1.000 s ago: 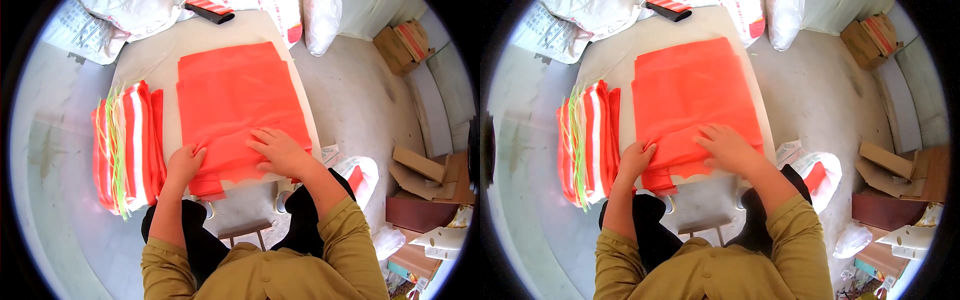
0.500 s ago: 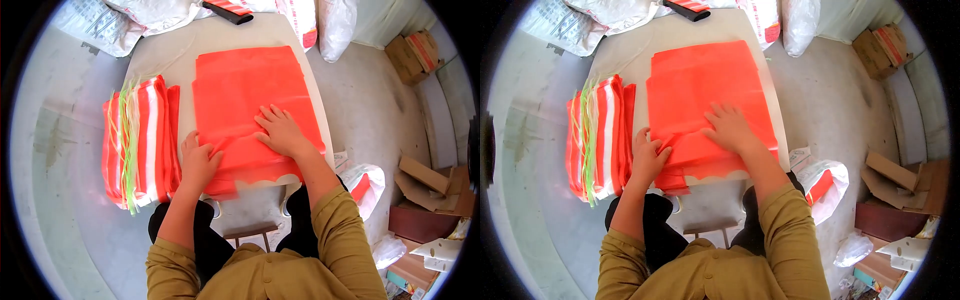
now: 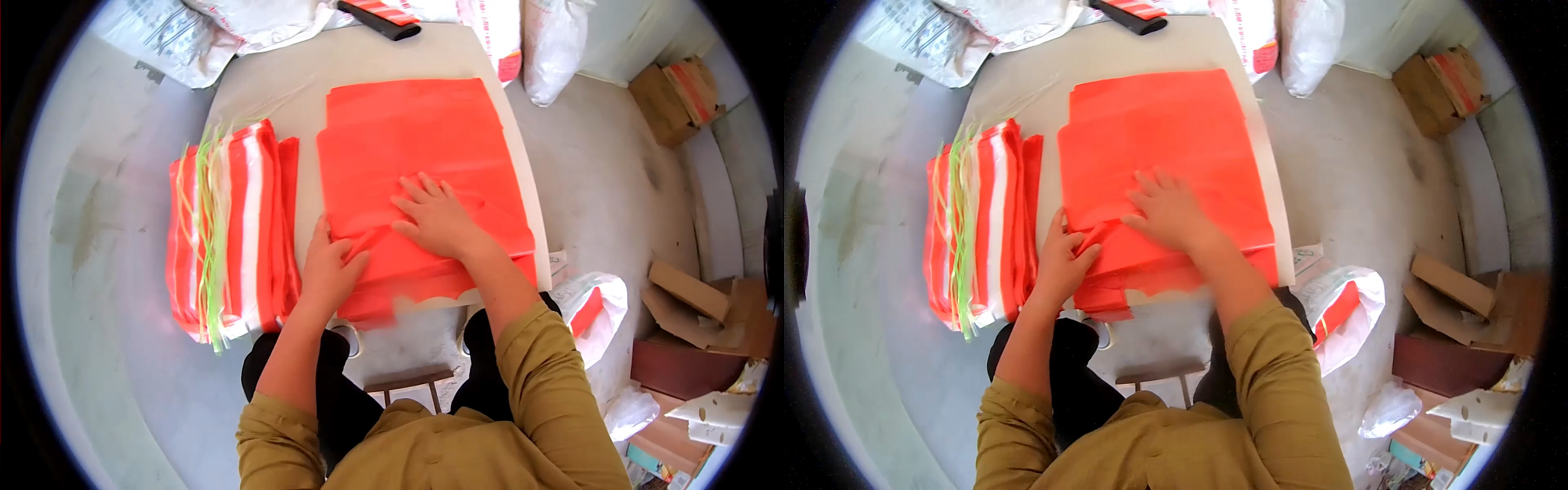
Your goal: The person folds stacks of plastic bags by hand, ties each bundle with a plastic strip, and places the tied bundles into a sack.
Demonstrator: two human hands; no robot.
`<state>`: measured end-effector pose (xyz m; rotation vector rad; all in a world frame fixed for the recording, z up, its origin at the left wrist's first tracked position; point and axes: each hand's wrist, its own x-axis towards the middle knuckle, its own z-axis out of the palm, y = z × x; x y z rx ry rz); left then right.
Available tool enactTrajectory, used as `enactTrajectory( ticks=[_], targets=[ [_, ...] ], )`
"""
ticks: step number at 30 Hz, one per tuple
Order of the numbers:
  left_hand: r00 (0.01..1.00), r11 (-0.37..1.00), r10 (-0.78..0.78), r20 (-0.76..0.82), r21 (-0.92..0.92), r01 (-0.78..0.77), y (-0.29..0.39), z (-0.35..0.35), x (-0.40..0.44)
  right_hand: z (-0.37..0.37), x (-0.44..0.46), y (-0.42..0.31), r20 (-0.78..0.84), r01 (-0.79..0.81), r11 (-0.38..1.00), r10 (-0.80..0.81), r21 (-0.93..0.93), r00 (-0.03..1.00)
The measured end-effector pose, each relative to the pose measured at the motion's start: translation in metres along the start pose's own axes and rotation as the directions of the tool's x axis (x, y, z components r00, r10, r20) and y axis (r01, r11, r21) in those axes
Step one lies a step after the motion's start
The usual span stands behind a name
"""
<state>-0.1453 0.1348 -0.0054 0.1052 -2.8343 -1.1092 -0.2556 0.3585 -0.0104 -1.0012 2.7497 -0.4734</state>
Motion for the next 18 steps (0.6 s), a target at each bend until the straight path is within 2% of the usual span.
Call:
enactTrajectory(
  ticks=[1,3,4,7,10,13,16,18],
  targets=[
    [1.000,0.999,-0.010,0.027,-0.030,0.011,0.003,-0.001,0.001,0.002,0.000,0.002,-0.012,0.008,1.000,-0.008,0.006,1.000],
    [0.996,0.996,-0.033,0.082,-0.082,0.040,0.008,-0.009,0.002,0.004,0.003,0.005,-0.008,0.030,0.986,-0.029,0.162,1.000],
    [0.999,0.999,0.018,0.050,-0.043,-0.016,0.006,-0.006,0.001,0.004,0.003,0.008,-0.009,0.044,0.970,-0.043,0.241,0.999],
    [0.995,0.994,0.086,0.050,0.068,-0.089,-0.004,-0.002,0.000,0.001,0.000,0.005,-0.195,0.118,0.864,-0.024,0.489,0.980],
    [0.996,0.995,0.067,0.058,0.065,-0.070,-0.001,-0.005,0.002,-0.039,-0.020,-0.006,-0.128,-0.036,0.782,0.147,0.623,0.981],
    [0.999,0.997,0.016,0.037,0.069,-0.018,0.005,-0.006,0.003,-0.050,-0.042,0.007,-0.045,-0.055,0.906,0.081,0.419,0.996],
    [1.000,0.987,0.023,-0.020,0.161,-0.020,0.008,-0.003,0.001,-0.050,-0.064,0.025,0.027,0.174,0.973,-0.180,0.152,0.983],
    [0.999,0.959,0.034,-0.020,0.281,-0.027,0.009,-0.003,0.001,-0.045,-0.084,0.030,0.021,0.170,0.984,-0.172,0.053,0.985]
  ],
)
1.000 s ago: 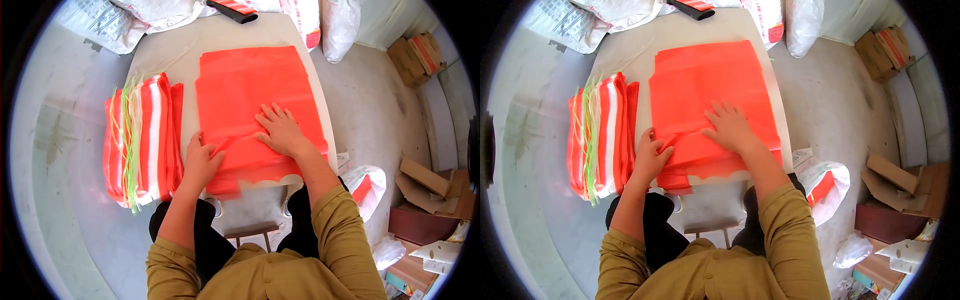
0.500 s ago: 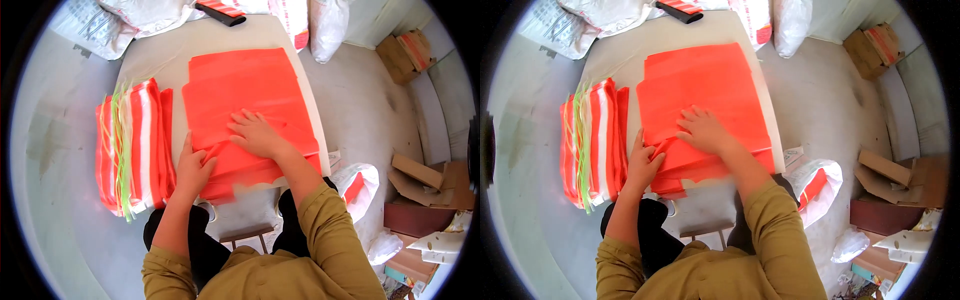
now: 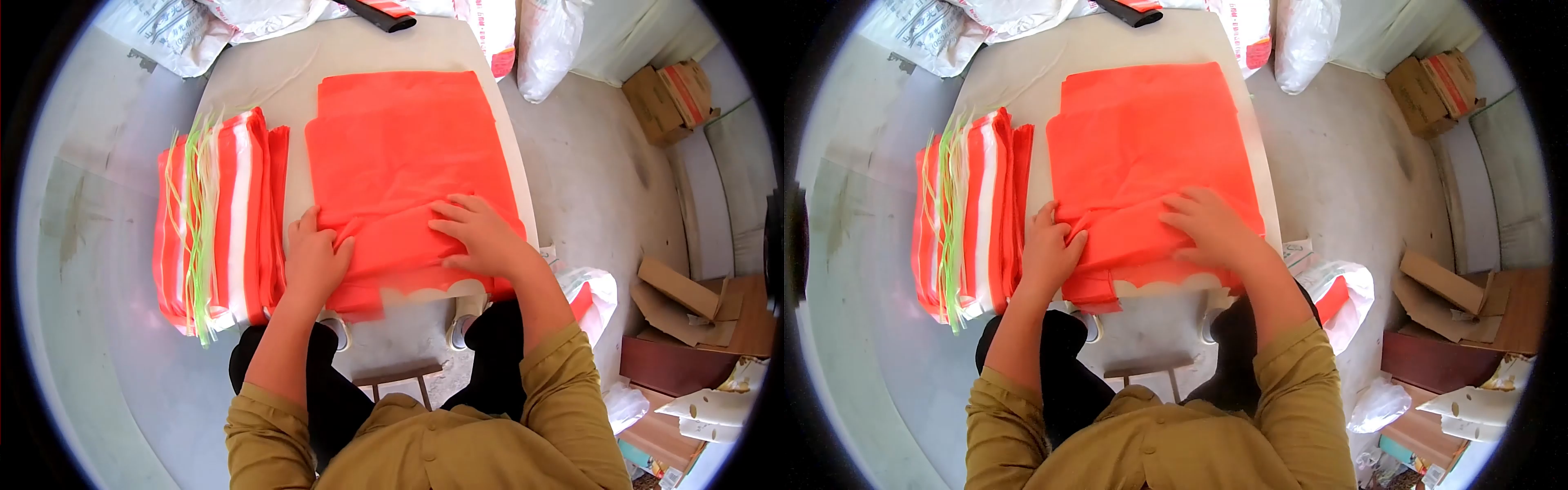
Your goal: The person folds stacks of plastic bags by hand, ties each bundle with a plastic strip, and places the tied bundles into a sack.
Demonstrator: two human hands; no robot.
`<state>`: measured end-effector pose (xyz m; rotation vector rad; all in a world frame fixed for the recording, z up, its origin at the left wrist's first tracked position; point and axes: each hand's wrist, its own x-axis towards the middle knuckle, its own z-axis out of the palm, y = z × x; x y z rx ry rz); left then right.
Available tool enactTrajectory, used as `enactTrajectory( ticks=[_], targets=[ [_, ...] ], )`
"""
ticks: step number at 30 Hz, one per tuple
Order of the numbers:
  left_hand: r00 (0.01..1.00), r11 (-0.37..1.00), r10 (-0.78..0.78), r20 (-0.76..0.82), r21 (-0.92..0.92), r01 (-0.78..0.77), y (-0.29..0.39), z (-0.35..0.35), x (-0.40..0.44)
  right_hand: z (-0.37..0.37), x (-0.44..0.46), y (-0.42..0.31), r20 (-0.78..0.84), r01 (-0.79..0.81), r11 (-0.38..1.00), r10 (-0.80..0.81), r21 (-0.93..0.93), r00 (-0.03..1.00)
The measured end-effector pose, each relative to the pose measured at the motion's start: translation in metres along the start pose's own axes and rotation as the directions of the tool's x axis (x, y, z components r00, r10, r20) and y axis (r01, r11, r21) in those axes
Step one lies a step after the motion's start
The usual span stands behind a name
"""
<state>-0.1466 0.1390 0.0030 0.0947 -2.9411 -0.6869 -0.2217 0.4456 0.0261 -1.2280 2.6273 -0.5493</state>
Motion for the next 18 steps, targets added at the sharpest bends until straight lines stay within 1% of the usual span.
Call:
enactTrajectory(
  ticks=[1,4,7,8,10,13,16,18],
  targets=[
    [1.000,0.998,0.008,0.001,0.062,-0.008,0.001,0.000,0.000,0.001,-0.008,0.001,-0.005,-0.007,0.999,0.007,-0.048,1.000],
    [0.999,0.979,-0.024,-0.022,0.200,0.028,0.007,-0.003,0.001,-0.004,-0.021,0.002,0.003,-0.040,0.993,0.041,-0.110,0.999],
    [0.975,0.974,0.133,-0.176,0.203,-0.097,0.005,0.000,0.000,-0.002,-0.029,0.010,0.007,-0.061,0.987,0.063,-0.149,0.998],
    [0.967,0.955,0.232,-0.105,0.210,-0.207,0.004,-0.002,0.000,0.001,-0.031,0.013,0.000,-0.058,0.987,0.059,-0.152,0.998],
    [0.906,0.886,0.421,0.042,0.198,-0.420,0.003,-0.006,-0.002,0.009,-0.032,0.019,-0.012,-0.057,0.986,0.055,-0.157,0.998],
    [0.876,0.878,0.465,0.131,0.063,-0.475,0.014,-0.009,-0.011,0.015,-0.032,0.022,-0.070,-0.017,0.983,0.004,-0.185,0.998],
    [0.898,0.906,0.410,0.156,0.042,-0.421,0.016,-0.009,-0.011,0.014,-0.031,0.021,-0.085,-0.011,0.981,-0.006,-0.193,0.996],
    [0.901,0.909,0.397,0.176,0.061,-0.413,0.014,-0.008,-0.009,0.009,-0.031,0.021,-0.071,-0.010,0.985,-0.002,-0.170,0.997]
  ],
)
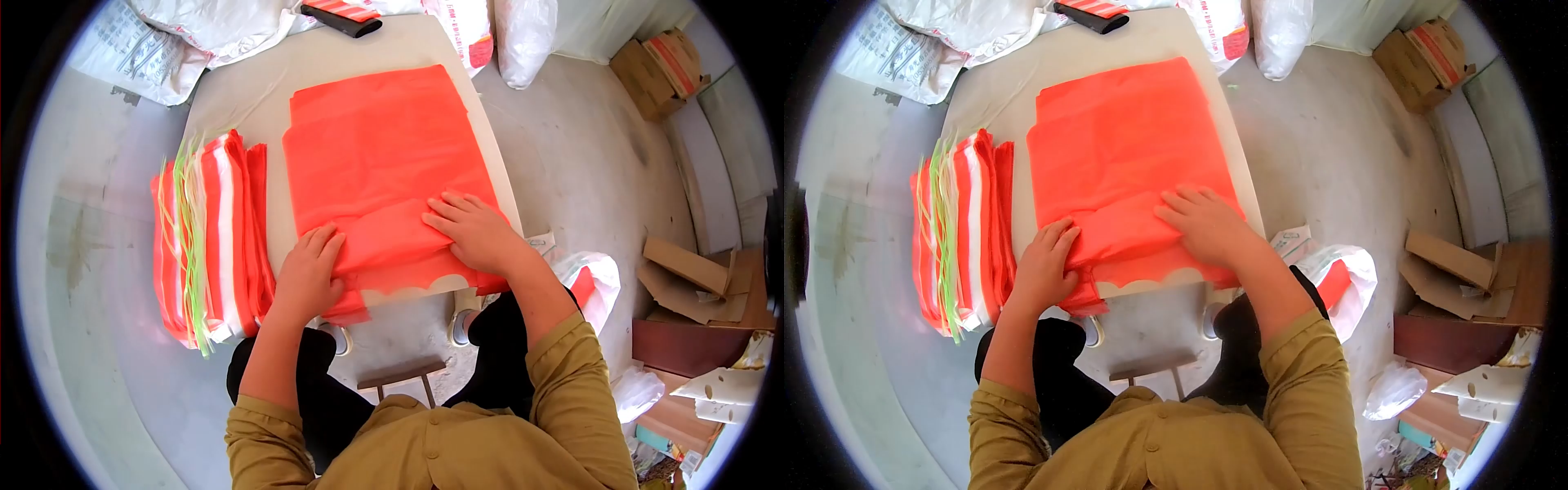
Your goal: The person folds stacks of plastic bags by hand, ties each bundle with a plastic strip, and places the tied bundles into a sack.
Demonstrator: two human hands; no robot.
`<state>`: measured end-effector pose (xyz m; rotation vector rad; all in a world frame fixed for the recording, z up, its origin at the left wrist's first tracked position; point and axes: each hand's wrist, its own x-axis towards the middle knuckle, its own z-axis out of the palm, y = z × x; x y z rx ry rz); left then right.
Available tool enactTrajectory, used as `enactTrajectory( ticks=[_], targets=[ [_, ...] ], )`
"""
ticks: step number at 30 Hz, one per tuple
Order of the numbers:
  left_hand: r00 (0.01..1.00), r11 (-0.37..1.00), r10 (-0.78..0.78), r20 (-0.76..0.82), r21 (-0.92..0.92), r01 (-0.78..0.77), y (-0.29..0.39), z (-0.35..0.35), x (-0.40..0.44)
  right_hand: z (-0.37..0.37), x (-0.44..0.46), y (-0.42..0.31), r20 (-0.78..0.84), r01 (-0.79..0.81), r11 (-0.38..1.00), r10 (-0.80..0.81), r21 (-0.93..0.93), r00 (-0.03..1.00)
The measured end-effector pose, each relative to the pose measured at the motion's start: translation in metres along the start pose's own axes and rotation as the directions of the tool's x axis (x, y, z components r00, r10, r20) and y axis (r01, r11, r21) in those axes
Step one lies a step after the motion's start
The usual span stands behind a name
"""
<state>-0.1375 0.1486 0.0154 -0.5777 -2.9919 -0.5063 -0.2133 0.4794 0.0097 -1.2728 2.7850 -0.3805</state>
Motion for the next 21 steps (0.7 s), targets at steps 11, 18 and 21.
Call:
enactTrajectory(
  ticks=[11,18,21],
  targets=[
    [0.980,0.879,-0.159,0.118,-0.435,0.195,-0.011,-0.031,-0.010,-0.051,0.000,-0.004,0.278,-0.307,0.924,0.241,0.227,0.930],
    [0.884,0.630,-0.377,0.275,-0.624,0.463,-0.030,-0.038,-0.012,-0.057,-0.021,0.035,0.204,-0.415,0.775,0.362,0.476,0.909],
    [0.837,0.509,-0.518,0.174,-0.724,0.465,-0.035,-0.029,-0.002,-0.050,-0.016,0.048,0.161,-0.433,0.564,0.467,0.704,0.869]
  ],
)
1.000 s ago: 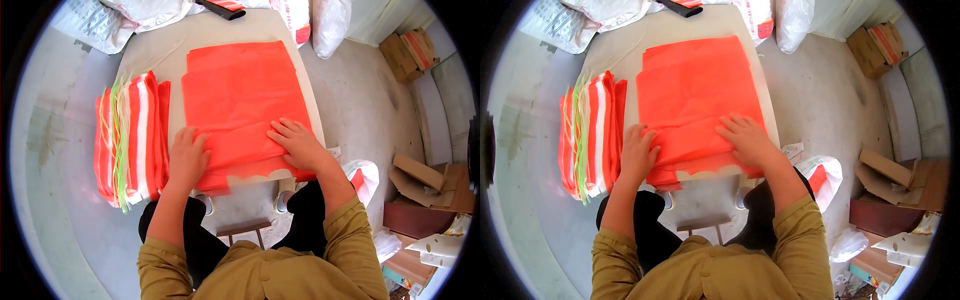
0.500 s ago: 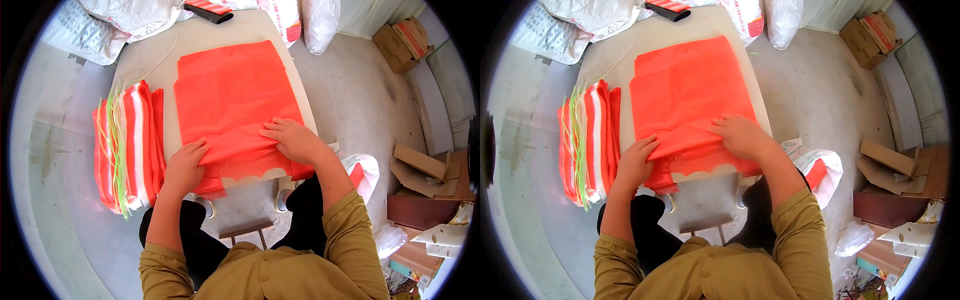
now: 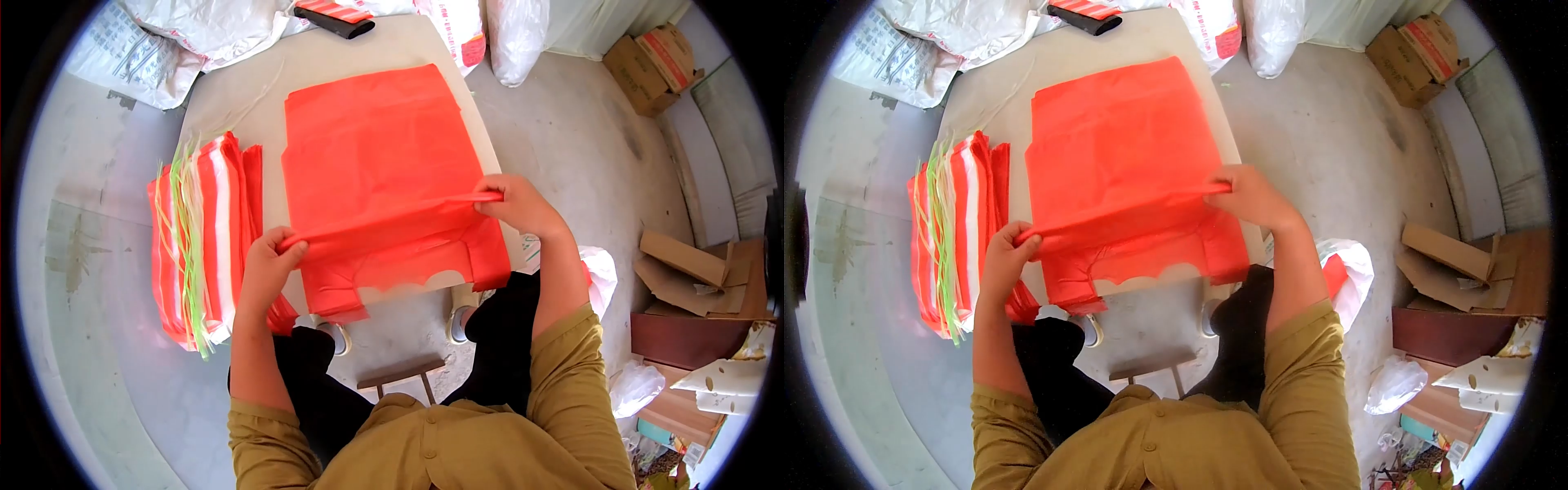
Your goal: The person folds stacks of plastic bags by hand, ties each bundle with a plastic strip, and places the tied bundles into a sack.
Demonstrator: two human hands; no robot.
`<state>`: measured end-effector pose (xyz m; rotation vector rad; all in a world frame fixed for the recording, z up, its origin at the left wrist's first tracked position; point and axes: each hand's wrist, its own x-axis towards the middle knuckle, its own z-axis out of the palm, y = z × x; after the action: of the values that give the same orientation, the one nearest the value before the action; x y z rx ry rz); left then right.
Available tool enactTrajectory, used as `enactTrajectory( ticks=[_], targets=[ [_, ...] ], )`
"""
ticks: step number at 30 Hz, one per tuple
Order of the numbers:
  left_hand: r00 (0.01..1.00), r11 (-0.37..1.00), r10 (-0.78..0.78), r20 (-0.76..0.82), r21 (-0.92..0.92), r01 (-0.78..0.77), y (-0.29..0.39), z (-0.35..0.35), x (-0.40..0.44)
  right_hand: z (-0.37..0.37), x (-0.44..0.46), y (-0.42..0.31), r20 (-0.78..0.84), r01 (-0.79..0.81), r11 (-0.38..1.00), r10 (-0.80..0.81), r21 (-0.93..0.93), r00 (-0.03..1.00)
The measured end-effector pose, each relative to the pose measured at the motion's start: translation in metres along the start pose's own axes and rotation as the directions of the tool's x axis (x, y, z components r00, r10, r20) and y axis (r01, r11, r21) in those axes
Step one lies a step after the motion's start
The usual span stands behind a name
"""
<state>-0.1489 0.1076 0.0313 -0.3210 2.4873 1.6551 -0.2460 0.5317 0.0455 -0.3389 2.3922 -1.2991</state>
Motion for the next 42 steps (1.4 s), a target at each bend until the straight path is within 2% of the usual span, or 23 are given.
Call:
enactTrajectory(
  ticks=[1,4,7,10,13,16,19,22,25,28,31,34,40,42],
  targets=[
    [0.997,0.998,-0.007,-0.075,-0.064,0.002,-0.001,0.004,0.004,0.001,0.006,0.006,-0.043,-0.007,0.995,0.012,0.104,0.999],
    [0.967,0.979,-0.069,-0.247,-0.201,0.019,-0.001,0.020,0.015,0.010,0.024,0.014,-0.304,-0.057,0.993,0.085,0.101,0.949],
    [0.962,0.970,-0.094,-0.255,-0.240,0.031,0.002,0.028,0.020,0.026,0.043,0.040,-0.425,-0.063,0.996,0.087,0.069,0.901],
    [0.976,0.996,0.003,-0.216,-0.083,-0.022,-0.013,0.031,0.030,0.040,0.058,0.059,-0.534,-0.007,1.000,0.000,-0.012,0.845],
    [0.975,0.997,0.067,-0.214,0.042,-0.059,-0.021,0.032,0.032,0.040,0.061,0.065,-0.471,0.014,0.999,0.007,0.042,0.882],
    [0.968,1.000,0.001,-0.253,-0.014,-0.005,-0.014,0.035,0.030,0.039,0.061,0.065,-0.406,0.099,0.995,-0.087,0.008,0.909],
    [0.951,1.000,0.013,-0.307,0.031,-0.004,-0.014,0.039,0.032,0.040,0.060,0.065,-0.395,0.015,0.998,-0.040,-0.068,0.918],
    [0.943,0.998,0.019,-0.332,0.056,0.000,-0.022,0.039,0.036,0.040,0.058,0.060,-0.368,0.017,0.990,-0.068,-0.142,0.927],
    [0.946,0.988,0.037,-0.323,0.152,0.014,-0.023,0.037,0.038,0.038,0.057,0.067,-0.342,0.053,0.995,-0.079,-0.084,0.936],
    [0.926,0.980,0.101,-0.363,0.199,-0.029,-0.023,0.040,0.038,0.033,0.054,0.067,-0.322,0.028,1.000,-0.022,0.012,0.947],
    [0.914,0.981,0.186,-0.361,0.113,-0.155,-0.028,0.039,0.039,0.030,0.048,0.057,-0.269,-0.026,0.978,0.082,0.205,0.960],
    [0.955,1.000,0.021,-0.297,0.025,-0.015,-0.023,0.039,0.038,0.031,0.045,0.054,-0.291,-0.042,0.997,0.061,0.072,0.955],
    [0.964,0.999,0.024,-0.264,0.028,-0.018,-0.031,0.034,0.040,0.032,0.051,0.067,-0.269,0.031,0.998,-0.043,-0.048,0.962],
    [0.959,1.000,0.025,-0.282,0.010,-0.023,-0.032,0.034,0.040,0.030,0.049,0.064,-0.232,-0.006,0.998,-0.007,-0.055,0.973]
  ],
)
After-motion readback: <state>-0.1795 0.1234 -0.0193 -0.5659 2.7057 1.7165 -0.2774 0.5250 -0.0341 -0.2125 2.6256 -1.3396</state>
